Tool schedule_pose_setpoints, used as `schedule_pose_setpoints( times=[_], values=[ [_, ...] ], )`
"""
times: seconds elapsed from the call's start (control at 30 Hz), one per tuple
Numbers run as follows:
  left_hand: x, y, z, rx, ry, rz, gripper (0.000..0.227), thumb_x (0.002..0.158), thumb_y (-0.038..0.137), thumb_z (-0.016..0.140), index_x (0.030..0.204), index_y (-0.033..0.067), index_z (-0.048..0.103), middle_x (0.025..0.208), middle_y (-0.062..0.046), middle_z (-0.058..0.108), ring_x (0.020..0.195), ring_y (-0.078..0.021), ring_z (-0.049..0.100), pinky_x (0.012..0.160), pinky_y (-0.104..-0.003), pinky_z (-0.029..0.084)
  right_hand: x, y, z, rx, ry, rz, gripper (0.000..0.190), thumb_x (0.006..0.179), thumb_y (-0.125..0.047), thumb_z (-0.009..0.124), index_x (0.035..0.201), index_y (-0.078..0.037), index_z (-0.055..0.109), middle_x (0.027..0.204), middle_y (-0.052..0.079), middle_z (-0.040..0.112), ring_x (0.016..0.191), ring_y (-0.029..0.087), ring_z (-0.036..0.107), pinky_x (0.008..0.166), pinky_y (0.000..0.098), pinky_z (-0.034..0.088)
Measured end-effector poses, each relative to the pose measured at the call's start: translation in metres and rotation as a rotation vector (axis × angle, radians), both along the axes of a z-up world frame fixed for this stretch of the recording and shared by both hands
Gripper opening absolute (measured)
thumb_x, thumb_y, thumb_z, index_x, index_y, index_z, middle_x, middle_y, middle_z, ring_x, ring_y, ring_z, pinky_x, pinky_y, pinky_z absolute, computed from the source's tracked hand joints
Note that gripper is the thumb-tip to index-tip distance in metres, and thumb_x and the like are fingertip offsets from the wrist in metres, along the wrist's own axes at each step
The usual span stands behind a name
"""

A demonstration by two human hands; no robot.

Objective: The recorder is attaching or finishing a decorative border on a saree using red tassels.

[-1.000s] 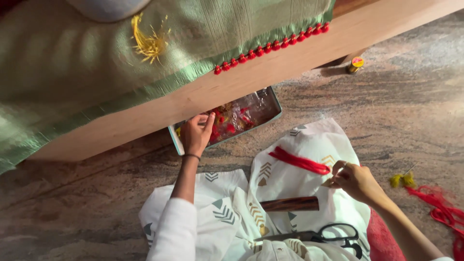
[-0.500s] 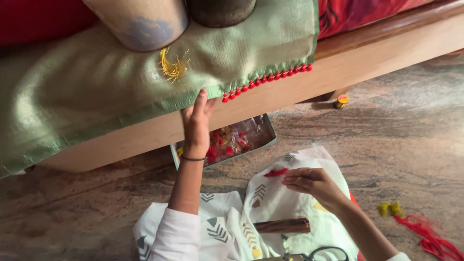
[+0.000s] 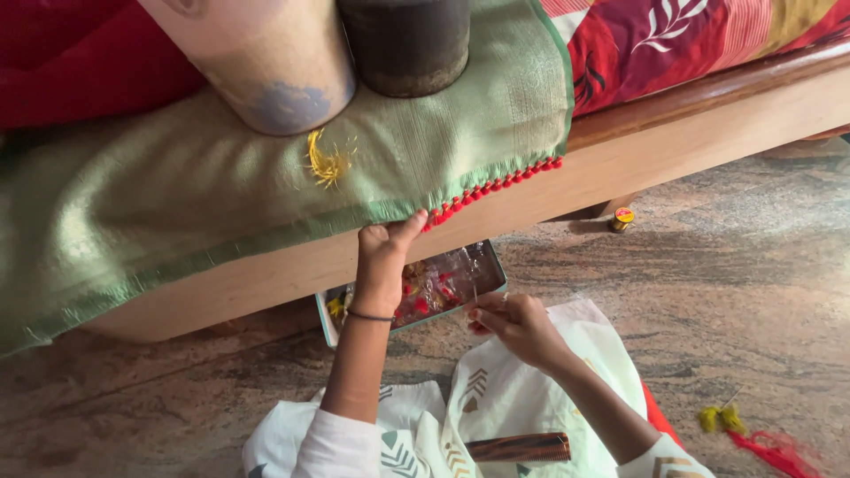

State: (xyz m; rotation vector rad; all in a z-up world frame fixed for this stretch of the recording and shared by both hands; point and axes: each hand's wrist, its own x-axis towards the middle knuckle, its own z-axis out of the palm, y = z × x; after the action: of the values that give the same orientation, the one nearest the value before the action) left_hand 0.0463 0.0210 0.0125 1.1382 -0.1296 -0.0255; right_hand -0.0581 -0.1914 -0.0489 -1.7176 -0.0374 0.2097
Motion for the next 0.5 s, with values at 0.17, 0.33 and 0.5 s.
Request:
schedule_pose_setpoints(
  times=[0.17, 0.33, 0.5],
  values=[
    [-0.013, -0.018, -0.009, 0.028, -0.063, 0.134, 0.021, 0.092, 0.010, 0.075, 0.108, -0.0024, 0.073, 0.106, -0.009, 0.077, 0.093, -0.0117, 0.069, 0.091, -0.028, 0.054, 0.047, 0.012, -0.007, 0.438, 0.042, -0.013, 0.024, 0.097, -0.004, 0.061, 0.119, 0.005, 0.067, 0.101, 0.013, 0.075, 0.090, 0.019, 0.075, 0.083, 0.0317, 0.065],
    [-0.024, -0.047, -0.005, -0.095, -0.039, 0.311, 0.020, 0.093, 0.010, 0.072, 0.108, -0.0028, 0.068, 0.102, -0.007, 0.075, 0.094, -0.0129, 0.068, 0.089, -0.029, 0.053, 0.072, 0.028, 0.043, 0.731, 0.145, -0.069, 0.024, 0.096, -0.002, 0.061, 0.119, 0.005, 0.063, 0.099, 0.016, 0.071, 0.092, 0.023, 0.072, 0.084, 0.0337, 0.061],
    [-0.025, -0.064, -0.012, -0.197, 0.029, 0.451, 0.014, 0.094, 0.011, 0.066, 0.103, 0.0004, 0.068, 0.101, -0.005, 0.073, 0.092, -0.0110, 0.067, 0.080, -0.026, 0.052, 0.080, 0.036, 0.046, 0.958, 0.145, 0.021, 0.026, 0.100, -0.005, 0.063, 0.123, 0.006, 0.058, 0.109, 0.015, 0.067, 0.101, 0.021, 0.069, 0.091, 0.0311, 0.057]
  ],
)
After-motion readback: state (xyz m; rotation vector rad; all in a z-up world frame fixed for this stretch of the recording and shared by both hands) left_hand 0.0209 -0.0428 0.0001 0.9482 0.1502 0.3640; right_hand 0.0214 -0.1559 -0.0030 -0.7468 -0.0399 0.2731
